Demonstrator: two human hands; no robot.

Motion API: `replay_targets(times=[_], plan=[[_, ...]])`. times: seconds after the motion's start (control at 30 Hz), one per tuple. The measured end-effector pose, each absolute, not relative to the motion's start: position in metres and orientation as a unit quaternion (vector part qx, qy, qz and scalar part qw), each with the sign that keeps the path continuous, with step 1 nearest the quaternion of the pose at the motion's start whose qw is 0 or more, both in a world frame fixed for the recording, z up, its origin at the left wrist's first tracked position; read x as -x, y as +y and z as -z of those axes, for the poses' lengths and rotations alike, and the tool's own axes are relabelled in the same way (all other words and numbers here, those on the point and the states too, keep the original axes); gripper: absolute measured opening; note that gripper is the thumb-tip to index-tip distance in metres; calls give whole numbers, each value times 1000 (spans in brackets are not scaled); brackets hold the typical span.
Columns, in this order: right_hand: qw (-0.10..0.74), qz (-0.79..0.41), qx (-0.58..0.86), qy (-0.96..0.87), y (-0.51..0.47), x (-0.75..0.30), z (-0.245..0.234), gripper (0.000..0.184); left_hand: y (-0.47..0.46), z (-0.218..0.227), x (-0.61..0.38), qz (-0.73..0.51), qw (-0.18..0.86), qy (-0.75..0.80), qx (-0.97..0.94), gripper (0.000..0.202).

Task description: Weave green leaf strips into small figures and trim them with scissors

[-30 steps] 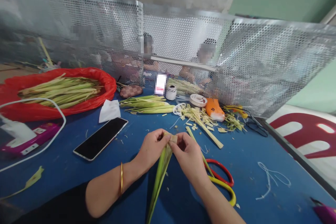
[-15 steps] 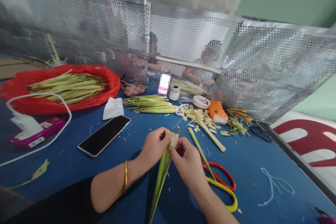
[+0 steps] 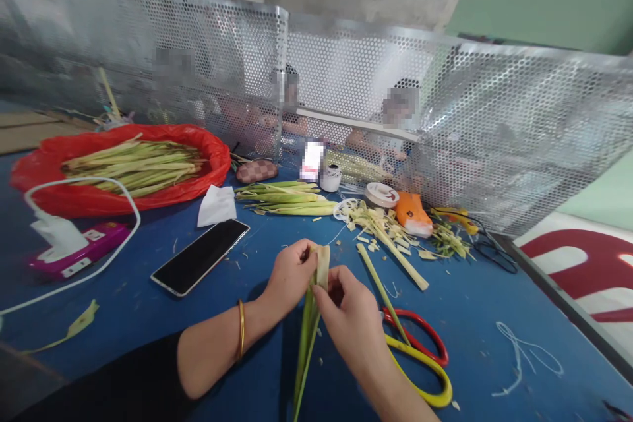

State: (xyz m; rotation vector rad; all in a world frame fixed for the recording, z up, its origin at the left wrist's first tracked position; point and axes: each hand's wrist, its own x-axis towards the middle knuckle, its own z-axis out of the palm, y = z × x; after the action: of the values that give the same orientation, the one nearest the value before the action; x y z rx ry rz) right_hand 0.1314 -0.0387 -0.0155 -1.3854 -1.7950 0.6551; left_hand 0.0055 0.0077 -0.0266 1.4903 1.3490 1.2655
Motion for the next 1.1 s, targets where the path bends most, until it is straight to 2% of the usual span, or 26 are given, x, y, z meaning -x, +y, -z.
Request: replay_targets(times=[0.07,0.13,0.27,0.4,0.57,0.67,0.8,0.97,1.07,1.1], plan=[[370,-298,555,-683,-35,-133,19,24,8,25,-6,-498,368,535,-575,16],[385,-302,561,-668,-33,-135,20,26,7,23,-7,-507,406,526,-549,17],[421,-269,578,-645,-30,-138,18,27,3,25,-13,-485,507,494,-515,20],[422,-202,573,-672,-31,-138,16,25,1,30,-16,-477,569,454,-493,26],[427,-31,533,-729,-39,-136,16,14,3,37,-16,-472,530,479,-516,28],[447,31,490,-748,-43,-137,14,9,4,41,-17,-444,512,508,-531,25],[480,97,442,-751,-52,-141,11,10,8,44,-16,-410,413,556,-594,25],[548,83,432,-712,-67,-144,6,12,9,45,-13,-379,345,569,-643,28],[609,65,468,-637,-61,-147,-3,4,8,45,-14,-388,391,560,-619,28],[618,58,501,-603,-54,-150,-6,6,8,44,-15,-393,421,554,-600,27]])
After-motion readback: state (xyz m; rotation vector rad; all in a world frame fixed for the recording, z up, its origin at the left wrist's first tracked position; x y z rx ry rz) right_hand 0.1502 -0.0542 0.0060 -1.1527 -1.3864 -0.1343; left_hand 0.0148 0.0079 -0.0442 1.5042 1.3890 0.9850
